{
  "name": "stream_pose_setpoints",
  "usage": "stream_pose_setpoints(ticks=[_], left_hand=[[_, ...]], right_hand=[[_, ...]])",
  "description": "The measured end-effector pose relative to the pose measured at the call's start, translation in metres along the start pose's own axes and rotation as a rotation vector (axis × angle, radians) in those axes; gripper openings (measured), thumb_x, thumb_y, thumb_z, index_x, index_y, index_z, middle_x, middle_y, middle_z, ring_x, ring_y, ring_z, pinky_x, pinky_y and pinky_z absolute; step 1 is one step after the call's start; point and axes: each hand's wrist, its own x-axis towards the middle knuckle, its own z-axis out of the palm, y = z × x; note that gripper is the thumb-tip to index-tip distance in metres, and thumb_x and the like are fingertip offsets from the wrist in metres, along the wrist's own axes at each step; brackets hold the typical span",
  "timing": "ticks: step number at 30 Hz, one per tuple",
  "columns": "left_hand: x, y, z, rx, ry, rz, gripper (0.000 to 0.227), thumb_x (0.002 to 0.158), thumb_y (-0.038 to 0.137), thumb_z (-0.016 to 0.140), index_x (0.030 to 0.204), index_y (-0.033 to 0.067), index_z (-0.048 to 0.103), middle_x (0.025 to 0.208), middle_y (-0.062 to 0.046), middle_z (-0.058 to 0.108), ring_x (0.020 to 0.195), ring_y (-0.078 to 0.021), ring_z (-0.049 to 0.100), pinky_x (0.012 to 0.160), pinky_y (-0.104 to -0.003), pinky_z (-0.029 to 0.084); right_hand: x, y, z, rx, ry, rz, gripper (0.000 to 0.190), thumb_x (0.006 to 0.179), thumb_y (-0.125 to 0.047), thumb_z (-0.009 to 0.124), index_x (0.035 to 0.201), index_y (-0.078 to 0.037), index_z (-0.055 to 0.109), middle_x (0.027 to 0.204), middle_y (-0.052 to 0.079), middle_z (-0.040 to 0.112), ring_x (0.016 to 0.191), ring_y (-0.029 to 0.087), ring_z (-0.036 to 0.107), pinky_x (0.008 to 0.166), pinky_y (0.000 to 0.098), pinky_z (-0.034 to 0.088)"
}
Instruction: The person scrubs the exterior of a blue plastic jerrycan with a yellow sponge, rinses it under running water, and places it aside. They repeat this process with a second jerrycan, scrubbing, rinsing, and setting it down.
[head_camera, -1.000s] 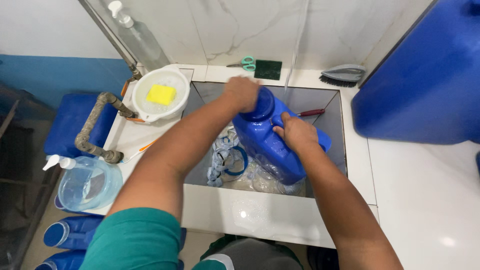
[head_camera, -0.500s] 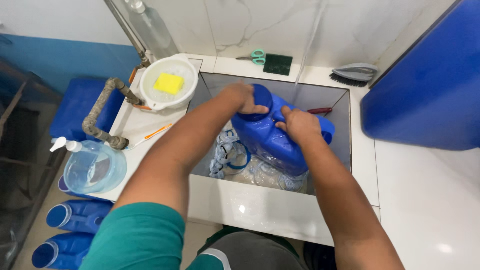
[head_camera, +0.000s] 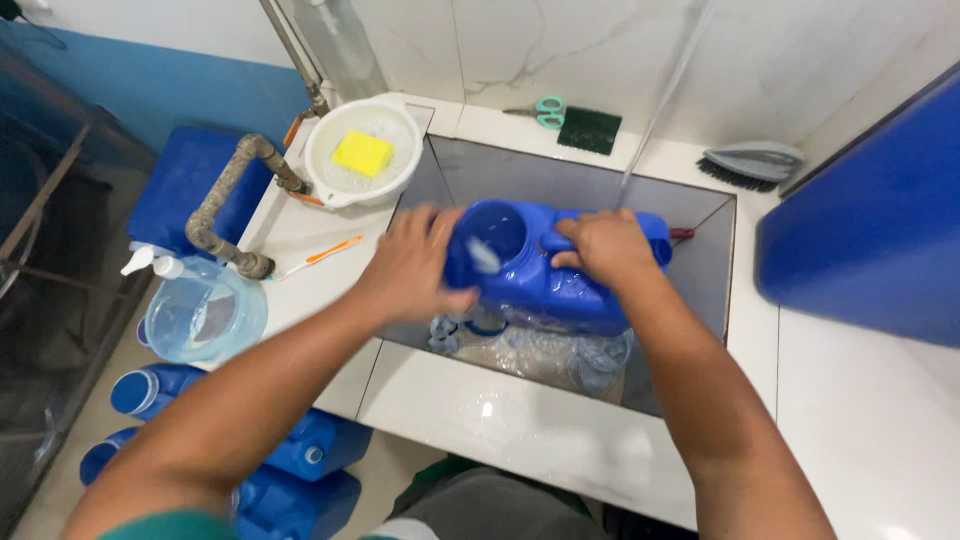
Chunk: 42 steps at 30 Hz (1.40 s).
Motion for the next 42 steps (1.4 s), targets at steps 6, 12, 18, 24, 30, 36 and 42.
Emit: stream_pose_setpoints(ticks=[6,12,18,24,30,36,42], left_hand=[[-0.034,-0.005,0.068,-0.131,0.332,-0.213,0.106,0.061,0.061,0.089,0.143,0.0075,0.048,0.139,-0.023,0.045,0.129,-0.0438,0.045,0.105,-0.056,0.040],[0.001,-0.017,0.066,-0.036,0.123,-0.363,0.105,0.045,0.073,0.090,0.124,0.0106,0.061,0.120,-0.019,0.060,0.117,-0.0412,0.055,0.095,-0.055,0.047],[0.019,-0.025,0.038,-0.244,0.091,-0.330,0.090,0.050,0.067,0.089,0.110,0.0066,0.060,0.107,-0.019,0.072,0.100,-0.0357,0.069,0.085,-0.046,0.055],[-0.068,-0.040,0.023,-0.243,-0.199,-0.531,0.088,0.055,0.064,0.091,0.114,0.0062,0.060,0.105,-0.020,0.072,0.099,-0.0354,0.071,0.086,-0.044,0.055],[-0.108,-0.029,0.042,0.114,0.092,-0.182,0.122,0.051,0.057,0.093,0.148,0.0017,0.043,0.147,-0.032,0.041,0.143,-0.0498,0.035,0.114,-0.062,0.028],[0.067,0.028,0.108,-0.139,0.358,0.225,0.087,0.095,0.045,0.062,0.154,-0.0112,0.030,0.151,-0.033,0.042,0.140,-0.0481,0.039,0.112,-0.056,0.030],[0.146,0.038,0.135,-0.091,-0.023,-0.474,0.055,0.103,0.044,0.048,0.148,0.0126,0.047,0.133,-0.016,0.062,0.120,-0.0371,0.060,0.103,-0.056,0.043]], right_hand=[[0.026,-0.045,0.001,-0.092,-0.108,-0.189,0.051,0.081,-0.063,0.067,0.113,-0.023,0.069,0.102,0.006,0.073,0.102,0.030,0.068,0.090,0.0477,0.046],[0.032,-0.051,0.003,-0.060,-0.122,-0.161,0.051,0.077,-0.061,0.071,0.114,-0.027,0.071,0.099,0.006,0.073,0.104,0.029,0.068,0.093,0.0467,0.046],[0.022,-0.032,0.004,-0.047,-0.088,-0.109,0.051,0.079,-0.062,0.070,0.113,-0.024,0.071,0.100,0.005,0.073,0.103,0.028,0.068,0.094,0.0466,0.045],[0.012,0.004,-0.003,0.007,0.005,0.035,0.054,0.081,-0.063,0.068,0.116,-0.021,0.070,0.105,0.006,0.073,0.107,0.029,0.067,0.090,0.0492,0.045],[0.019,0.019,0.013,0.085,0.006,0.109,0.057,0.090,-0.066,0.057,0.119,-0.019,0.072,0.111,0.009,0.073,0.108,0.031,0.066,0.094,0.0512,0.044],[0.071,0.037,0.021,0.433,0.088,-0.149,0.030,0.097,-0.033,0.063,0.112,-0.010,0.075,0.108,0.015,0.074,0.097,0.035,0.070,0.086,0.0473,0.056],[0.081,0.109,0.009,1.319,0.396,0.598,0.008,0.096,0.000,0.059,0.101,-0.003,0.063,0.093,0.010,0.071,0.078,0.017,0.069,0.068,0.0316,0.059]])
